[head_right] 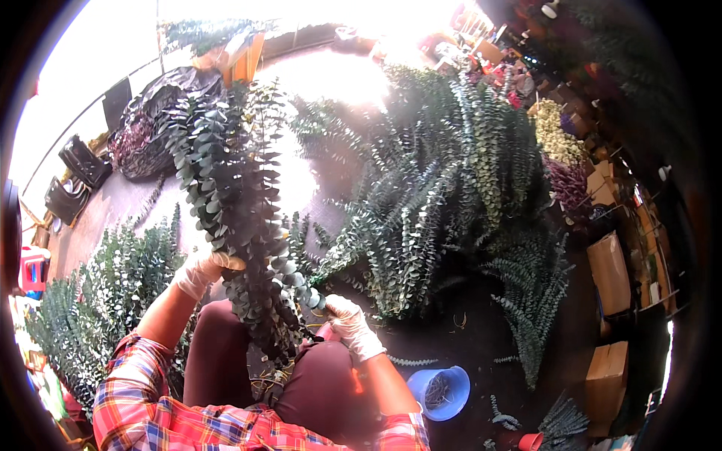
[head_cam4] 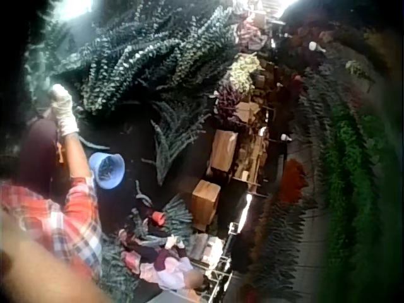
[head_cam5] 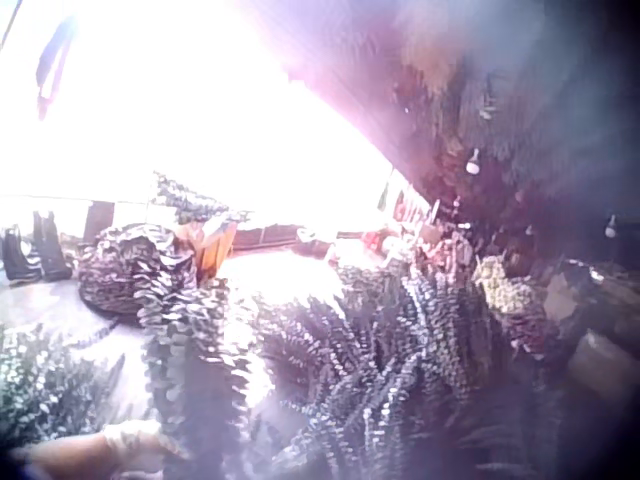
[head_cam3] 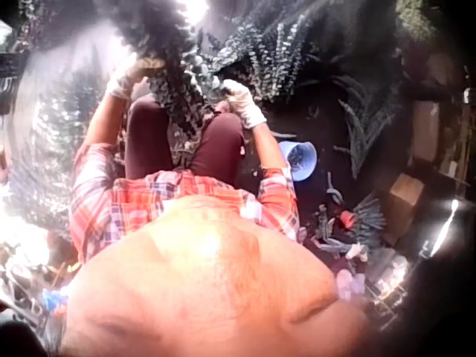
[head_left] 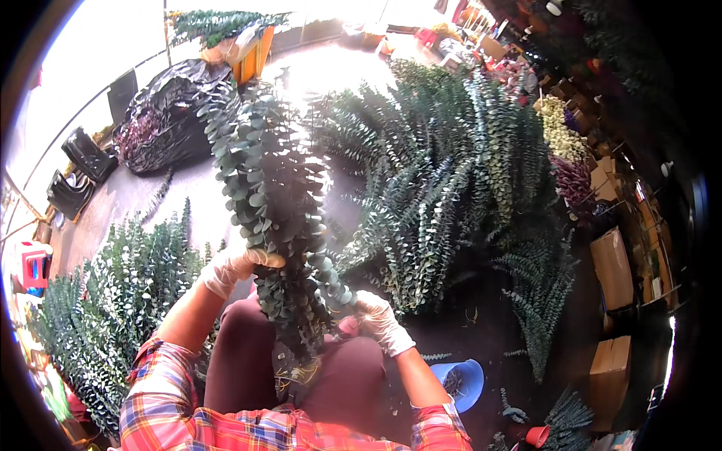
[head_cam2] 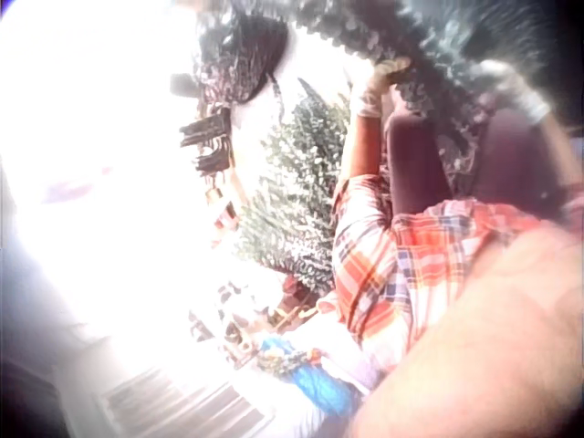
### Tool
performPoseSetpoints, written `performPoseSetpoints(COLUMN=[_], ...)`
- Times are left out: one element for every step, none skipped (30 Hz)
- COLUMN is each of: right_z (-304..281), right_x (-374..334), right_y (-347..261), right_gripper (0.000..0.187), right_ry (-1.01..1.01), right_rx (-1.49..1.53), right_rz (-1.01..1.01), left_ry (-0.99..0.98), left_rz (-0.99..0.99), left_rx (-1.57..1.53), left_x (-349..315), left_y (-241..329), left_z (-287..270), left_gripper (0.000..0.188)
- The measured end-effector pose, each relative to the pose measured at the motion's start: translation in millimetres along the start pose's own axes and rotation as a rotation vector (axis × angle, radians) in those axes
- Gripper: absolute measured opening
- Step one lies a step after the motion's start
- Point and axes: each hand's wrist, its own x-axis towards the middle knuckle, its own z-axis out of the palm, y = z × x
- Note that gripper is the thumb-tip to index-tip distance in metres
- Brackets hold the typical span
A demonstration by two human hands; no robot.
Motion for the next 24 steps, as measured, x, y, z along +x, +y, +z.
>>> performPoseSetpoints(right_z=[-1.1, -3.5, -6.1, -7.9, -10.1, -15.0, -19.8, -19.6, -24.9, -30.7, -32.9, -28.6, -20.7, -14.5, -15.3, -16.0, -14.0, -11.8, -10.3, -11.0, -14.5, -17.4, -15.2, -18.0], right_x=[-2.8, -7.0, -11.0, -15.0, -23.2, -32.5, -37.9, -42.0, -45.7, -49.3, -50.8, -47.9, -45.3, -34.8, -30.4, -25.1, -21.5, -18.6, -15.8, -13.2, -10.7, -5.5, -2.3, 6.3], right_y=[2.5, 6.7, 10.5, 0.1, -10.4, -21.7, -54.0, -84.8, -90.3, -100.1, -114.8, -130.9, -158.4, -165.9, -163.9, -162.3, -165.0, -168.5, -168.4, -162.3, -152.6, -152.9, -170.3, -171.1], right_gripper=[0.017, 0.019, 0.021, 0.024, 0.026, 0.028, 0.039, 0.064, 0.075, 0.087, 0.096, 0.105, 0.112, 0.112, 0.104, 0.097, 0.094, 0.091, 0.087, 0.086, 0.086, 0.085, 0.08, 0.076], right_ry=[-0.056, -0.058, -0.059, -0.06, -0.018, 0.025, -0.027, -0.072, -0.094, -0.113, -0.081, -0.062, 0.022, 0.076, 0.153, 0.222, 0.325, 0.425, 0.528, 0.58, 0.632, 0.674, 0.657, 0.712], right_rx=[-0.084, -0.112, -0.141, -0.168, -0.16, -0.151, -0.264, 0.388, 0.361, 0.323, 0.243, 0.173, 0.146, 0.109, 0.124, 0.14, 0.167, 0.195, 0.226, 0.239, 0.251, 0.269, 0.389, 0.346], right_rz=[-0.018, -0.031, -0.044, -0.052, -0.045, -0.038, 0.043, 0.356, 0.208, 0.059, -0.012, -0.085, -0.138, -0.194, -0.235, -0.286, -0.289, -0.293, -0.292, -0.27, -0.246, -0.239, -0.271, -0.297], left_ry=[-0.025, -0.061, -0.109, -0.161, -0.216, -0.272, -0.321, -0.379, -0.399, -0.422, -0.449, -0.428, -0.398, -0.389, -0.359, -0.32, -0.269, -0.268, -0.269, -0.273, -0.236, -0.233, -0.221, -0.211], left_rz=[0.028, 0.062, 0.076, 0.082, 0.088, 0.091, 0.086, 0.078, 0.06, 0.045, 0.026, -0.057, -0.138, 0.006, 0.003, 0.005, 0.008, 0.057, 0.099, 0.136, 0.279, 0.35, 0.424, 0.497], left_rx=[0.03, 0.055, 0.029, 0.0, -0.029, -0.058, -0.083, -0.114, -0.137, -0.161, -0.189, -0.223, -0.257, -0.126, -0.139, -0.147, -0.152, -0.166, -0.179, -0.197, -0.159, -0.156, -0.146, -0.137], left_x=[-10.1, -17.5, -21.8, -24.5, -26.3, -27.4, -29.5, -29.4, -24.6, -19.4, -15.6, -5.7, 2.8, 26.0, 34.7, 41.0, 45.8, 46.6, 43.3, 36.3, 19.6, 29.1, 43.5, 55.8], left_y=[10.3, 22.2, 30.4, 35.6, 40.5, 45.0, 47.7, 48.6, 48.6, 53.8, 55.2, 46.9, 40.0, 30.2, 33.9, 40.6, 46.8, 54.5, 63.9, 72.8, 89.9, 88.3, 84.9, 81.8], left_z=[5.7, 15.8, 25.9, 37.0, 48.0, 58.8, 67.0, 77.2, 88.3, 98.8, 111.0, 114.7, 116.5, 110.1, 126.3, 143.5, 158.3, 173.0, 189.8, 209.5, 230.8, 231.8, 227.7, 223.9], left_gripper=[0.056, 0.055, 0.055, 0.055, 0.054, 0.054, 0.054, 0.054, 0.054, 0.055, 0.055, 0.055, 0.055, 0.051, 0.048, 0.044, 0.041, 0.038, 0.035, 0.032, 0.035, 0.037, 0.038, 0.04])
